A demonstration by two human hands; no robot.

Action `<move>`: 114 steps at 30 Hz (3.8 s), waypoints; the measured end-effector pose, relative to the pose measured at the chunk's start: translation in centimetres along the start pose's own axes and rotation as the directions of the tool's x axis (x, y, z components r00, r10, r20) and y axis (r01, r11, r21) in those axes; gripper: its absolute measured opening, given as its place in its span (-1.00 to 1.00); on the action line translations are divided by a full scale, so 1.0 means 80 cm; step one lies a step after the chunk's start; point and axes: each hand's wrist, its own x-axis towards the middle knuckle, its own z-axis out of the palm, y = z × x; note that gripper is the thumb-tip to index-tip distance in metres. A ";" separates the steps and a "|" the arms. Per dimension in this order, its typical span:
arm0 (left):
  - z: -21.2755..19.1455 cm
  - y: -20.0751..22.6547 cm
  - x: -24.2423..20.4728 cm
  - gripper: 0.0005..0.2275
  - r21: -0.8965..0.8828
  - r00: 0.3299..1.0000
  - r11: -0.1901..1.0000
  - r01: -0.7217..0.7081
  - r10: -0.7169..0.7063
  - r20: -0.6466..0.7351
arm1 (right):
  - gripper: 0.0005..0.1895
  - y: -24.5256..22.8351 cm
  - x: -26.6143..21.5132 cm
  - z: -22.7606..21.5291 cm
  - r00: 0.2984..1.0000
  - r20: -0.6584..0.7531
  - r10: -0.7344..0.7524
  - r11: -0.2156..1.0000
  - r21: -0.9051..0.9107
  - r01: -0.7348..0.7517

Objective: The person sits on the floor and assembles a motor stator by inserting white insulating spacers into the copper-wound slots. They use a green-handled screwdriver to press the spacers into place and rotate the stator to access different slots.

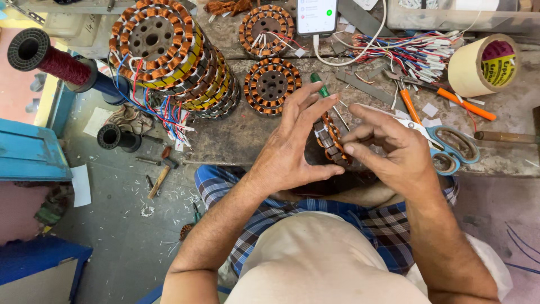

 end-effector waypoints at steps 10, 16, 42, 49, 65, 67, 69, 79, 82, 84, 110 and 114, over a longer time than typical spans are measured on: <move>-0.001 0.001 0.001 -0.05 -0.047 0.999 0.998 0.033 -0.031 0.026 | -0.31 0.015 0.004 0.007 0.996 -0.050 0.079 0.963 0.261 -0.063; -0.002 -0.015 0.002 -0.05 -0.075 1.000 0.997 0.019 -0.020 -0.021 | -0.48 0.040 -0.002 -0.018 0.973 -0.123 0.194 0.664 0.746 -0.038; -0.009 -0.066 0.007 -0.26 -0.434 0.993 0.894 0.115 -0.107 0.042 | -0.95 0.219 -0.074 -0.232 0.783 -0.610 0.120 0.656 0.641 0.399; -0.009 -0.065 0.008 -0.26 -0.511 0.984 0.840 0.179 -0.162 0.079 | -0.87 0.163 -0.070 -0.181 0.725 -0.682 -0.090 0.831 0.350 0.433; 0.018 -0.017 0.013 -0.21 0.034 0.979 0.988 0.148 -0.141 -0.145 | -0.72 -0.030 -0.022 -0.001 0.876 -0.038 -0.480 0.684 -0.641 0.348; 0.016 -0.009 0.011 -0.20 0.100 0.982 0.984 0.146 -0.132 -0.133 | -0.71 -0.023 -0.017 0.002 0.879 -0.054 -0.474 0.672 -0.667 0.322; 0.013 -0.003 0.007 -0.17 0.167 0.987 0.977 0.135 -0.118 -0.106 | -0.72 -0.015 -0.015 0.004 0.882 -0.122 -0.455 0.685 -0.681 0.259; 0.006 0.000 -0.008 -0.44 0.136 0.983 0.981 0.140 -0.121 -0.138 | -0.76 0.004 -0.007 0.001 0.887 -0.281 -0.366 0.785 -0.606 0.133; 0.007 -0.005 -0.010 -0.58 0.101 0.977 0.985 0.141 -0.122 -0.174 | -0.76 0.004 -0.005 0.004 0.875 -0.283 -0.393 0.773 -0.617 0.148; 0.006 -0.008 -0.010 -0.65 0.092 0.975 0.983 0.160 -0.143 -0.172 | -0.77 0.005 -0.005 0.009 0.859 -0.277 -0.431 0.741 -0.652 0.162; 0.001 -0.010 -0.005 -0.61 -0.031 0.972 0.994 0.105 -0.109 -0.208 | -0.88 0.025 -0.042 0.040 0.977 -0.122 -0.177 0.662 -0.749 0.027; 0.001 -0.010 -0.005 -0.61 -0.044 0.971 0.994 0.105 -0.112 -0.212 | -0.78 -0.003 -0.042 0.022 0.992 -0.052 -0.115 0.565 -0.825 0.022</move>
